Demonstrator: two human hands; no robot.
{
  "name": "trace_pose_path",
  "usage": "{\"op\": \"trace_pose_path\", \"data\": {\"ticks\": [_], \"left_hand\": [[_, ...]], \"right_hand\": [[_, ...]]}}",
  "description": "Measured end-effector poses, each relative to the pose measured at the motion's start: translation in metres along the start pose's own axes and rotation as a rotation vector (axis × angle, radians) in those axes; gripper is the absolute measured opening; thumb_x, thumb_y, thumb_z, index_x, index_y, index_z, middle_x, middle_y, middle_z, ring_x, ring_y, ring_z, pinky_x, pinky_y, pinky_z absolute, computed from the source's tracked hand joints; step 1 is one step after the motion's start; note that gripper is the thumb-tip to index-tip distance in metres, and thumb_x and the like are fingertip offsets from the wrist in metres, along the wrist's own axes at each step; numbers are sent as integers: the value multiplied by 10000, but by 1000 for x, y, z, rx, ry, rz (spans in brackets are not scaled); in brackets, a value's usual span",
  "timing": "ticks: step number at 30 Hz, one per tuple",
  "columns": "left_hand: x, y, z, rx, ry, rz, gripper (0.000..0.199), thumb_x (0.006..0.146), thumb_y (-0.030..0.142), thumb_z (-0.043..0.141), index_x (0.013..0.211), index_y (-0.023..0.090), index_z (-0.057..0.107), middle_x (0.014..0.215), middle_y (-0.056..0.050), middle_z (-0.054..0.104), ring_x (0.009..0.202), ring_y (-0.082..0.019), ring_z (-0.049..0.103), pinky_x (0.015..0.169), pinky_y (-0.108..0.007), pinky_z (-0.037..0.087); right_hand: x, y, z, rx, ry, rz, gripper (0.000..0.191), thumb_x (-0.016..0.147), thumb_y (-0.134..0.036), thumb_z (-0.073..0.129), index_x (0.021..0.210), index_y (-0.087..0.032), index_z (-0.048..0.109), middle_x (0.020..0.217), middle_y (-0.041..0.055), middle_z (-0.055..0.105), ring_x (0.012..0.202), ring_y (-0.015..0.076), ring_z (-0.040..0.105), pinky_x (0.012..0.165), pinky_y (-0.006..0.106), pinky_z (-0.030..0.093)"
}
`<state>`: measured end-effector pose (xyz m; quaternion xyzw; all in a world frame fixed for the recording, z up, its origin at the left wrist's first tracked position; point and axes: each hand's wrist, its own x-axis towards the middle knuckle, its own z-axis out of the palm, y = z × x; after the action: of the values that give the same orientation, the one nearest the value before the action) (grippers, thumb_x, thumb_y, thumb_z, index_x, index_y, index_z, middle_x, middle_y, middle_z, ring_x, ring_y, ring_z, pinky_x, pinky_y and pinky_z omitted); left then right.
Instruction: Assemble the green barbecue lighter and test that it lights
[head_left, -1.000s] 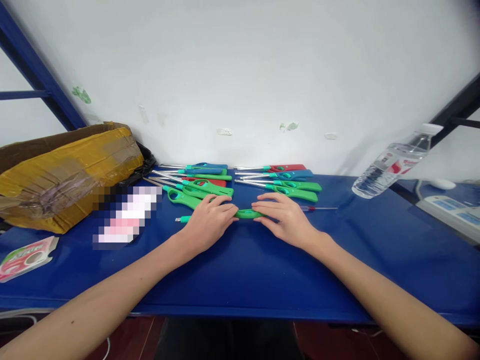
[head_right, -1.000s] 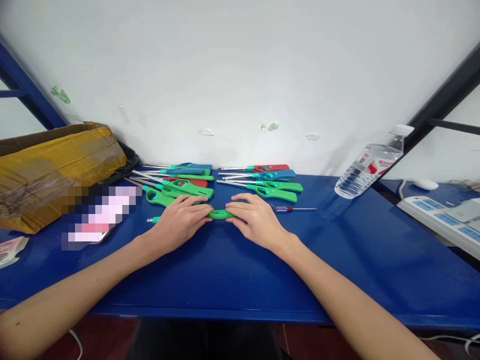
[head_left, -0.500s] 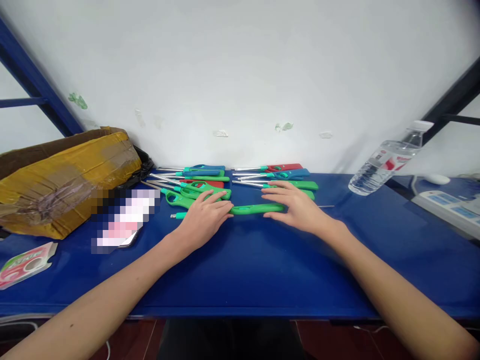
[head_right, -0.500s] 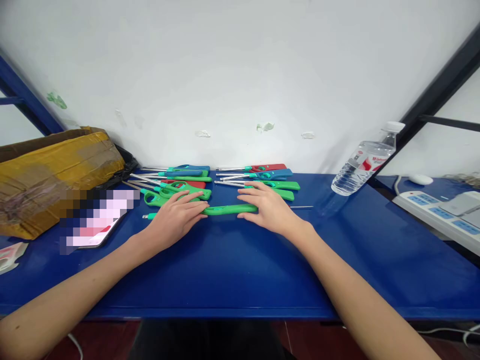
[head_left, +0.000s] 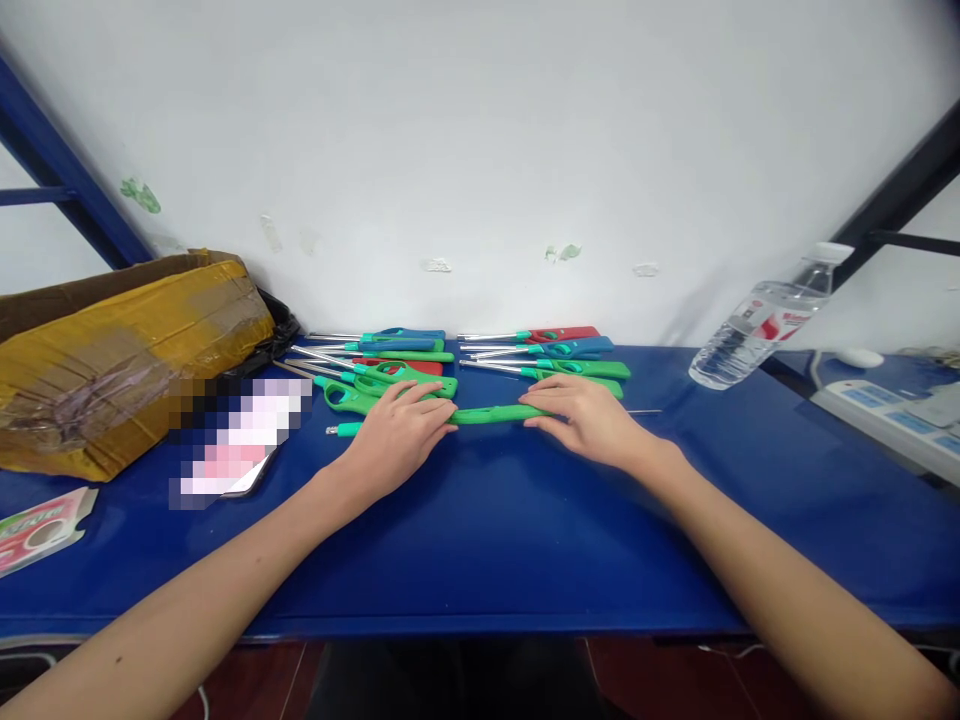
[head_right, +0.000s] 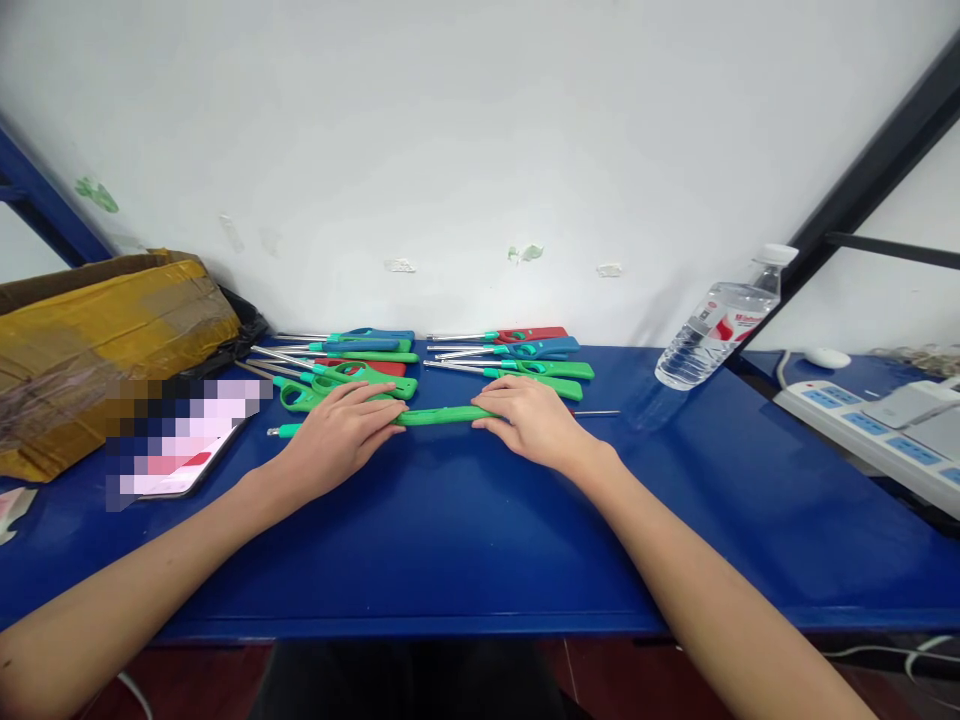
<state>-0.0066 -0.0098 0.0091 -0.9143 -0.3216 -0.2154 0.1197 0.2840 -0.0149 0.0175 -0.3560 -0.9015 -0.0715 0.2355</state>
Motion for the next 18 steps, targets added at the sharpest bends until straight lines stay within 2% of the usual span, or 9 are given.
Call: {"op": "trace_pose_path", "data": {"ticks": [4, 9, 13, 18], "left_hand": [[-1, -2, 1, 27, -9, 5, 187, 988, 229, 527, 1062, 174, 689, 1115, -83, 744, 1199, -300, 606, 1014, -485, 445], [0, 1, 1, 4, -16, 1, 179, 980, 220, 543, 1071, 170, 688, 1105, -85, 744, 1204, -302, 603, 1001, -485, 450], [1, 3, 1, -11, -20, 2, 174, 976, 214, 550, 1069, 172, 692, 1091, -84, 746, 1194, -301, 610, 989, -476, 456], [1, 2, 2, -9, -35, 2, 181, 982, 217, 535, 1067, 174, 689, 1086, -79, 747, 1194, -304, 606, 986, -475, 455]], "right_hand": [[0, -1, 4, 17, -3, 38, 221, 938, -278, 605, 1093, -208, 747, 1059, 86, 769, 1052, 269, 690, 871, 423, 589], [1, -2, 10, 45, 41, 13, 366, 908, -323, 649, 1236, -163, 683, 1192, 130, 723, 1149, 296, 641, 987, 491, 543], [2, -5, 14, 79, 38, -47, 251, 937, -270, 604, 1143, -199, 729, 1082, 101, 759, 1085, 275, 667, 923, 457, 573], [2, -7, 18, 61, 35, -8, 248, 952, -290, 582, 1121, -193, 735, 1074, 106, 760, 1021, 271, 689, 866, 443, 585]]}}
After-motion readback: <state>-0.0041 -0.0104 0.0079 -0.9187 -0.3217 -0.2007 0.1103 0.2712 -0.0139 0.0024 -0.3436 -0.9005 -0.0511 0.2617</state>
